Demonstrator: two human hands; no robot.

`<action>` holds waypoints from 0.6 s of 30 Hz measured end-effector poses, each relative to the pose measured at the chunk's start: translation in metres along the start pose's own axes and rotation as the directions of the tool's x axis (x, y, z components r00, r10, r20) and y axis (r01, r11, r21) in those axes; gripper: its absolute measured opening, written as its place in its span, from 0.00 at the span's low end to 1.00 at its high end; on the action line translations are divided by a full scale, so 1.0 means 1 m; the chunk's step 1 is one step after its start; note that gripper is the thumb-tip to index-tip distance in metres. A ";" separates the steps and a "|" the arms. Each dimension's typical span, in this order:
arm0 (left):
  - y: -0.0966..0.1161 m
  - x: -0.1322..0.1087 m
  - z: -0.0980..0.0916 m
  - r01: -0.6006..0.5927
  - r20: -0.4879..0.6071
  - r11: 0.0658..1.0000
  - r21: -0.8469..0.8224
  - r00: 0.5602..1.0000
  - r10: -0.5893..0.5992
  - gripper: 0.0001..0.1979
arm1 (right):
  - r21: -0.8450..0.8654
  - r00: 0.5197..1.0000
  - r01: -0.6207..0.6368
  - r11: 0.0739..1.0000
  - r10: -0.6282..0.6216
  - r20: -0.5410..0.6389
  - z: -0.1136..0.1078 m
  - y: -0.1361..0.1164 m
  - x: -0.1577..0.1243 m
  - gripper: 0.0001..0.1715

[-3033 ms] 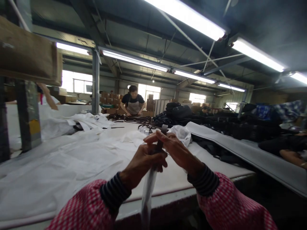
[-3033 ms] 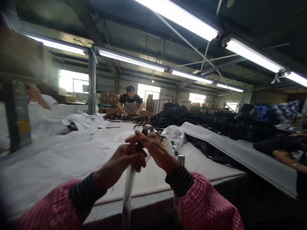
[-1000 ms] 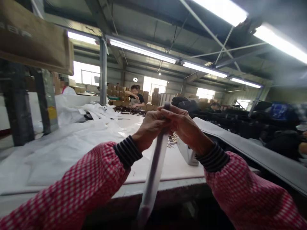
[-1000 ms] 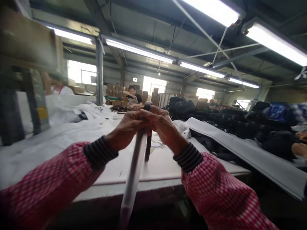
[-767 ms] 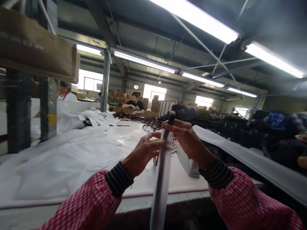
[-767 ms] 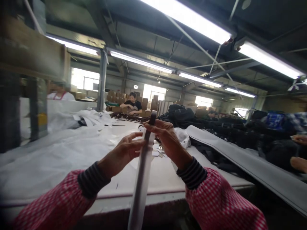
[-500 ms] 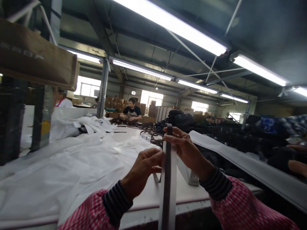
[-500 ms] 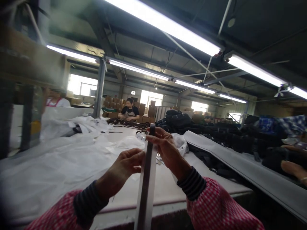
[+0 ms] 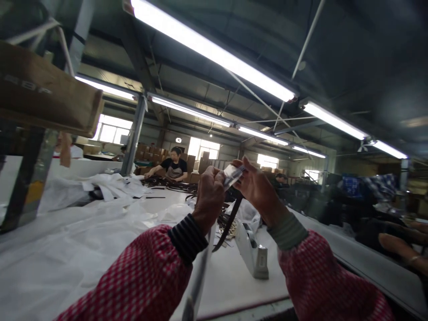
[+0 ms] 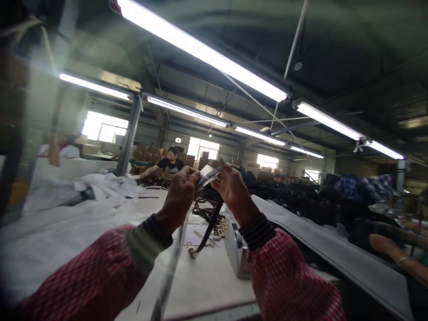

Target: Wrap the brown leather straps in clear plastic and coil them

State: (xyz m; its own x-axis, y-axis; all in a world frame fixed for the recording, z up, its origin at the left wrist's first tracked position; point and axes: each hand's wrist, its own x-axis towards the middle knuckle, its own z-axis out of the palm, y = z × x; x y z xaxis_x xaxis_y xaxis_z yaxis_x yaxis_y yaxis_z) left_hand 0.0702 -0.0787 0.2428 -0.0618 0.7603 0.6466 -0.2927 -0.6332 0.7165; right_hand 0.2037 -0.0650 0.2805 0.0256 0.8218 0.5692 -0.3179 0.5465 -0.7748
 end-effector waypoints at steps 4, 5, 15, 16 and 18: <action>-0.002 -0.001 0.007 -0.044 0.036 0.998 0.041 0.998 0.042 0.08 | -0.058 0.984 0.021 0.998 -0.031 -0.178 -0.008 -0.037 0.036 0.24; 0.002 0.000 0.008 -0.028 0.051 0.999 0.024 0.998 0.027 0.08 | -0.084 0.983 0.045 0.995 -0.059 -0.174 -0.007 -0.046 0.041 0.26; 0.066 0.036 0.026 -0.092 0.005 0.981 -0.171 0.996 0.095 0.12 | -0.261 0.972 0.028 0.965 0.035 0.231 0.017 -0.063 0.040 0.33; 0.062 0.031 0.023 -0.115 -0.012 0.986 -0.121 0.993 0.114 0.13 | -0.205 0.993 -0.022 0.978 0.046 0.111 0.009 -0.061 0.045 0.34; 0.050 0.013 0.012 -0.134 -0.007 0.990 -0.038 0.991 0.133 0.12 | -0.082 0.986 -0.083 0.993 0.070 -0.151 -0.012 -0.058 0.052 0.35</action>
State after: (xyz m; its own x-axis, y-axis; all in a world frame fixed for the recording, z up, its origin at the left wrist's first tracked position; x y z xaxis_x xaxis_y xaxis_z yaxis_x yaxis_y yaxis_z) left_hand 0.0664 -0.1021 0.2899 -0.1067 0.6700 0.7347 -0.3176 -0.7231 0.6133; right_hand 0.2350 -0.0517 0.3514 0.1458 0.8729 0.4657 -0.2397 0.4879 -0.8394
